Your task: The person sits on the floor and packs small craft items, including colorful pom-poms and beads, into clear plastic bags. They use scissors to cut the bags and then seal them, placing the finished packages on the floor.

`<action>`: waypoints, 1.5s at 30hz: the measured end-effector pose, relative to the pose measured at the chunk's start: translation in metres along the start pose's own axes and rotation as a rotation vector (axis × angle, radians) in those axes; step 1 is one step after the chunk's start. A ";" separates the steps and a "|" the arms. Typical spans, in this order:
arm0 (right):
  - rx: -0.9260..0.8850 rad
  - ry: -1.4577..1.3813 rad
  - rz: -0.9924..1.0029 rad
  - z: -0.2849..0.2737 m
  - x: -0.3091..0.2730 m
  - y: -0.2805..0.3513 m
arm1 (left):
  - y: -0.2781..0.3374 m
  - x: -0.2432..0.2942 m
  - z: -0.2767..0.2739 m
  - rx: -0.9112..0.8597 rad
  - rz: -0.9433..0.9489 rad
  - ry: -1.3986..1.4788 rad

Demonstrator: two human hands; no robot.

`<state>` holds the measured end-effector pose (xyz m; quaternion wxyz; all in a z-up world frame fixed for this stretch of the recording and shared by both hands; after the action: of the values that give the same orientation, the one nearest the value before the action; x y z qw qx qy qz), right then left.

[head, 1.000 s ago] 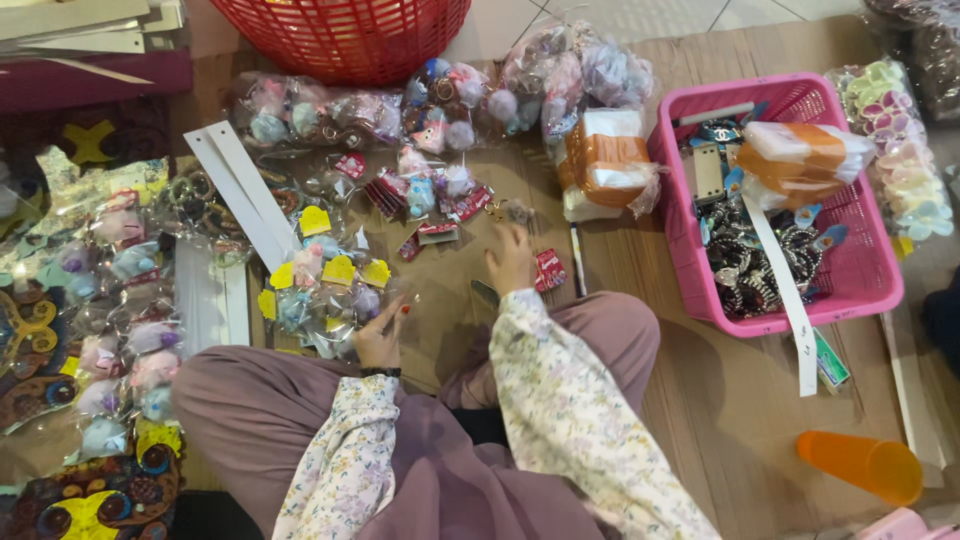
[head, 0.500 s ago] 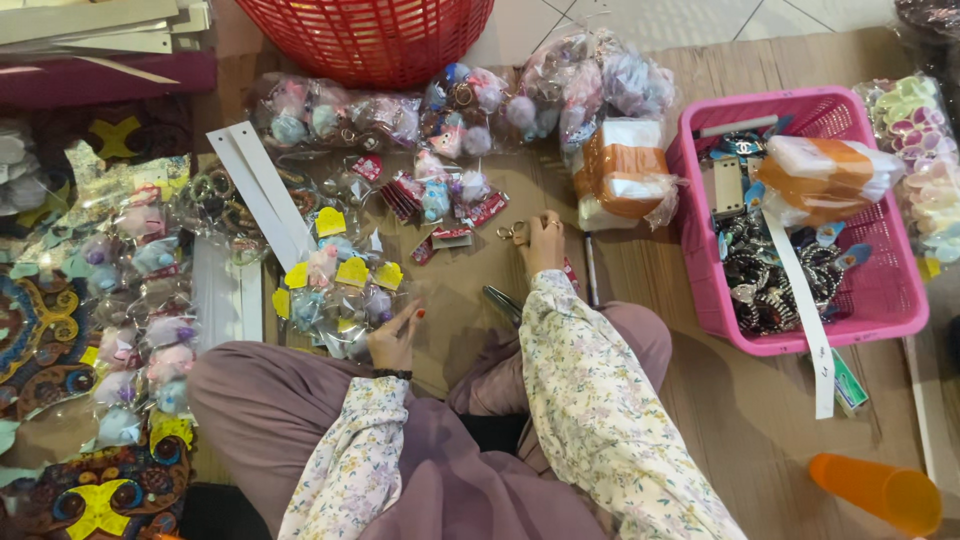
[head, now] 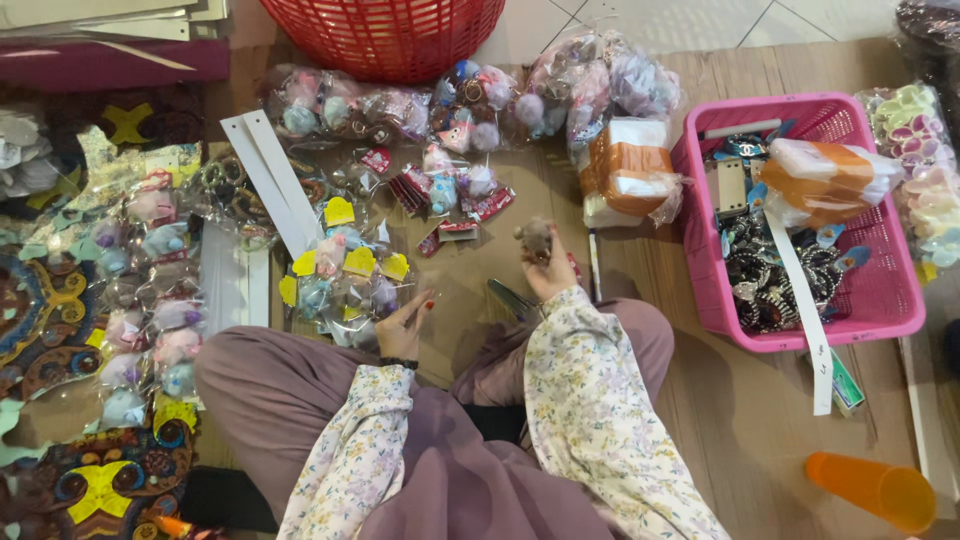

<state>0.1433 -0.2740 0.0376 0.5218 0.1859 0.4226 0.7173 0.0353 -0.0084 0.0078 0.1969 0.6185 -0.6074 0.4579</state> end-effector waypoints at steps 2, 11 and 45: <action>-0.015 0.068 0.004 -0.003 0.003 -0.008 | 0.003 -0.005 0.001 0.001 0.012 -0.013; -0.153 0.611 -0.349 -0.001 0.027 0.015 | 0.014 -0.021 0.010 -0.009 0.147 0.025; -0.579 1.380 -0.260 -0.018 0.083 0.030 | 0.018 0.038 -0.002 -0.518 -0.316 0.577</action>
<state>0.0807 -0.2088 0.0366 0.2473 -0.5006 0.4664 0.6861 0.0122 -0.0319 0.0340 0.5760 0.4806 -0.5200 0.4084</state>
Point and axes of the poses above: each hand's wrist, its own y-axis away from the middle knuckle, its own z-axis out of the palm, x = y × z, the point moved 3 cm from there along -y, towards the middle knuckle, and after that the axes turned 11 degrees about z, right-handed, at the moved point
